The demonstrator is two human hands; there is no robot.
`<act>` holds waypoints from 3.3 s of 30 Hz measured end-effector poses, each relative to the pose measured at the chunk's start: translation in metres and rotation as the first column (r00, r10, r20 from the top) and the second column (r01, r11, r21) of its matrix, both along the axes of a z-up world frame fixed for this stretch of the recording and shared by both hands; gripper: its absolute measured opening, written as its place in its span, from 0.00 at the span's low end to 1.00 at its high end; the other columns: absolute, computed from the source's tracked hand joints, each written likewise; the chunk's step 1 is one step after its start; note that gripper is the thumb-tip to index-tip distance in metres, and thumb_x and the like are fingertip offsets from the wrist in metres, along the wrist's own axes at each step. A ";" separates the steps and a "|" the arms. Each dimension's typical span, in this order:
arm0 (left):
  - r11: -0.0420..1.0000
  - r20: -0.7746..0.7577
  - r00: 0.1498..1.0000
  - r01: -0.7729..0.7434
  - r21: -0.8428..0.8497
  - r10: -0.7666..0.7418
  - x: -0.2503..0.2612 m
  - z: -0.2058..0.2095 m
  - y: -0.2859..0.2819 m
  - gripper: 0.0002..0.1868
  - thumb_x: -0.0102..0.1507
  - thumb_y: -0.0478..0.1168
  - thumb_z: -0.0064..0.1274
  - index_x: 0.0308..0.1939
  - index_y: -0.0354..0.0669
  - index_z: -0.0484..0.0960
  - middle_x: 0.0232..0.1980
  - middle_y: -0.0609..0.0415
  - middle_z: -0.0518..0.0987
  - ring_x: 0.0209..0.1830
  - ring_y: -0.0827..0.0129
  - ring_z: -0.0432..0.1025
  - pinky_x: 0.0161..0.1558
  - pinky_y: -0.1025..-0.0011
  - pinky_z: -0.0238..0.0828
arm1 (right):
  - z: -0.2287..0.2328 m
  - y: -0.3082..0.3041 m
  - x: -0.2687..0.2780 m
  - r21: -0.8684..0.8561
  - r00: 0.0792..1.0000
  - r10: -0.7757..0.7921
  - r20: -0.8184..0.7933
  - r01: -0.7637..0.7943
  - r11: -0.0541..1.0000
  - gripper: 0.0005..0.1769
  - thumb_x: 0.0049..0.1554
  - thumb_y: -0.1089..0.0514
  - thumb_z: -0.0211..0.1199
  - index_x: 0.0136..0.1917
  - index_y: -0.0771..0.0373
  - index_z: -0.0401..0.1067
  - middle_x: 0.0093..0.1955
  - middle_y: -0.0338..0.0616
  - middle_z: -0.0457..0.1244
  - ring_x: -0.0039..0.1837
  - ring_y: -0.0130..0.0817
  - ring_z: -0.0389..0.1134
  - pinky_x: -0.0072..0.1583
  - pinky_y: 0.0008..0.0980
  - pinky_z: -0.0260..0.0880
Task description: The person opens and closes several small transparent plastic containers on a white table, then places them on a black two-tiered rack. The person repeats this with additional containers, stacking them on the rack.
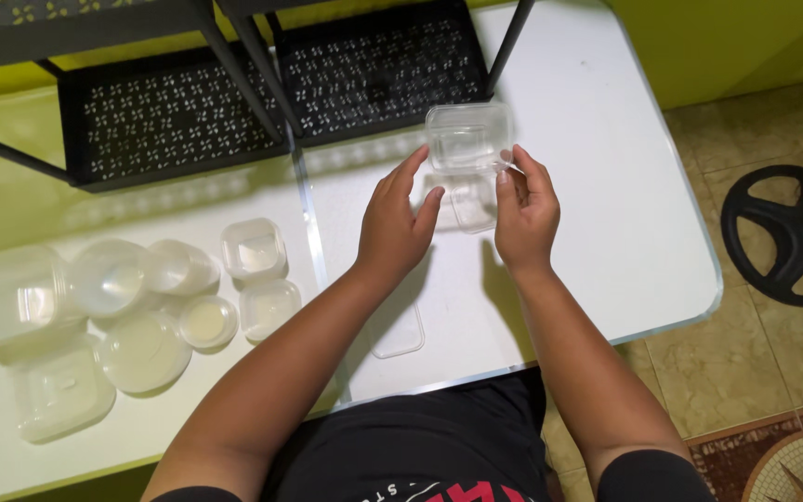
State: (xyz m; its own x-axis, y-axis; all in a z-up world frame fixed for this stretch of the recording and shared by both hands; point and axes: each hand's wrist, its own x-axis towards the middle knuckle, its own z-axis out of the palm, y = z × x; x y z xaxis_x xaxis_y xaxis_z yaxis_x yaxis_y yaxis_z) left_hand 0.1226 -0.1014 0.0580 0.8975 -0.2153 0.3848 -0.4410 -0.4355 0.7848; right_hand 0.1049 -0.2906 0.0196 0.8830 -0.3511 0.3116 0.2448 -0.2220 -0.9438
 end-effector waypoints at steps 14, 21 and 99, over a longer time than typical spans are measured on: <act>0.998 -0.044 0.999 -0.009 0.067 0.012 0.041 -0.028 -0.028 0.30 0.67 0.43 0.55 0.72 0.42 0.68 0.70 0.43 0.73 0.71 0.50 0.64 0.69 0.58 0.61 | 0.001 -0.022 0.048 -0.132 0.995 -0.067 -0.073 0.057 0.990 0.25 0.66 0.61 0.57 0.73 0.71 0.63 0.68 0.47 0.62 0.65 0.34 0.68 0.68 0.33 0.70; 0.998 -0.057 0.998 -0.008 0.067 0.012 0.046 -0.037 -0.029 0.30 0.66 0.43 0.55 0.72 0.41 0.69 0.70 0.46 0.72 0.71 0.51 0.64 0.70 0.60 0.61 | -0.011 -0.024 0.052 -0.231 0.981 -0.143 -0.129 0.110 0.967 0.24 0.64 0.58 0.59 0.72 0.64 0.67 0.66 0.43 0.63 0.70 0.36 0.62 0.66 0.32 0.71; 0.453 -0.559 0.594 -0.337 -0.826 -0.578 -0.108 -0.090 0.105 0.33 0.71 0.60 0.34 0.67 0.37 0.65 0.69 0.39 0.75 0.65 0.52 0.74 0.64 0.57 0.72 | -0.069 0.085 -0.067 0.530 0.769 0.532 -0.353 -0.304 0.791 0.18 0.60 0.69 0.59 0.63 0.67 0.69 0.49 0.45 0.65 0.42 0.29 0.66 0.43 0.29 0.71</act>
